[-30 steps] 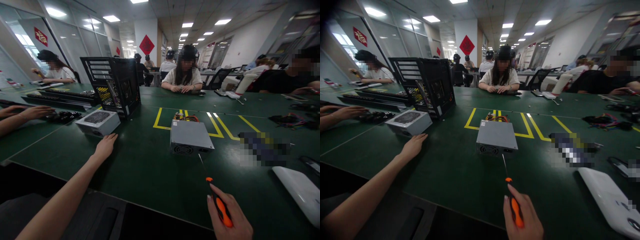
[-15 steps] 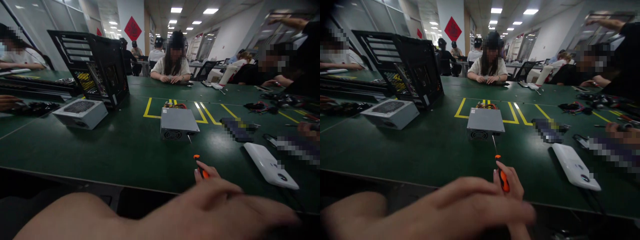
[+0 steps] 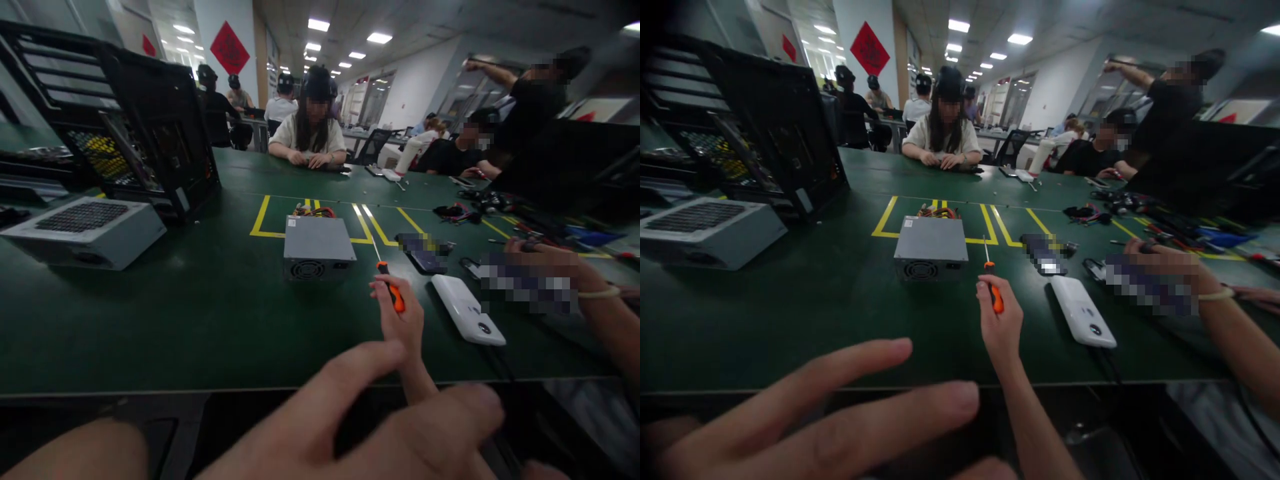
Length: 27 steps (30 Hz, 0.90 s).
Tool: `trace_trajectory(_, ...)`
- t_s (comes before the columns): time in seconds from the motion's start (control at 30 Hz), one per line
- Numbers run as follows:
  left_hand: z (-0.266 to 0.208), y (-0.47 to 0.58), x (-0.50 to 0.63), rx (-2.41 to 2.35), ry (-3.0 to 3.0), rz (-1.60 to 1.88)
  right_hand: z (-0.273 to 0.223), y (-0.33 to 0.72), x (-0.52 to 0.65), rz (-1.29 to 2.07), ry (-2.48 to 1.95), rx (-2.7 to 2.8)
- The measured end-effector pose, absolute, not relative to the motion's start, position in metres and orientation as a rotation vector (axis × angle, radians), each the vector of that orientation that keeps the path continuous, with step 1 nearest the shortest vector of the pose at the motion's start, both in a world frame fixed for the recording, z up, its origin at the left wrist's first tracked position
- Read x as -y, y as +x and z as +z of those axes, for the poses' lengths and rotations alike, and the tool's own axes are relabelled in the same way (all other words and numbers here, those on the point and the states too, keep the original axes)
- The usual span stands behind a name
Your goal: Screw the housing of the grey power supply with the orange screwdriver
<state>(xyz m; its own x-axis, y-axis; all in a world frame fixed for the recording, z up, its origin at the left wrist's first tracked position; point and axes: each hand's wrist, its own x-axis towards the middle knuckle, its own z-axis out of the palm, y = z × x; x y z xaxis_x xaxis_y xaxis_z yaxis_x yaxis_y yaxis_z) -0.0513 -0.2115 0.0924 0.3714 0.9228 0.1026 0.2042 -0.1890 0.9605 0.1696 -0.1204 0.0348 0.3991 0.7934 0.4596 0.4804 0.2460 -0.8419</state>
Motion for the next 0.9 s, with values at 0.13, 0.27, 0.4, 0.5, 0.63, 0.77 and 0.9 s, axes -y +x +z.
trace_trajectory(0.13, 0.103, -0.061, 0.114, -1.124, 1.922, 1.006, 0.035, 0.178, 0.066, 0.633, -1.275, 1.004)
trace_trajectory(0.27, 0.061, -0.054, 0.026, -1.394, 1.480, 1.088, 0.027, 0.178, 0.017, 0.744, -1.242, 0.967)
trace_trajectory(0.4, 0.032, -0.043, 0.000, -1.304, 1.241, 1.025, 0.018, 0.170, -0.006, 0.750, -1.220, 0.952)
trace_trajectory(0.5, 0.031, -0.039, 0.005, -1.149, 1.305, 1.066, 0.012, 0.165, -0.009, 0.759, -1.191, 0.952)
trace_trajectory(0.63, 0.033, -0.046, 0.014, -1.110, 1.455, 1.148, 0.011, 0.163, -0.002, 0.767, -1.137, 0.974)
trace_trajectory(0.77, 0.031, -0.059, 0.014, -1.098, 1.583, 1.107, 0.015, 0.161, 0.005, 0.777, -1.079, 1.025)
trace_trajectory(0.9, 0.032, -0.067, 0.009, -1.129, 1.615, 1.069, 0.018, 0.157, 0.005, 0.812, -1.043, 1.068)
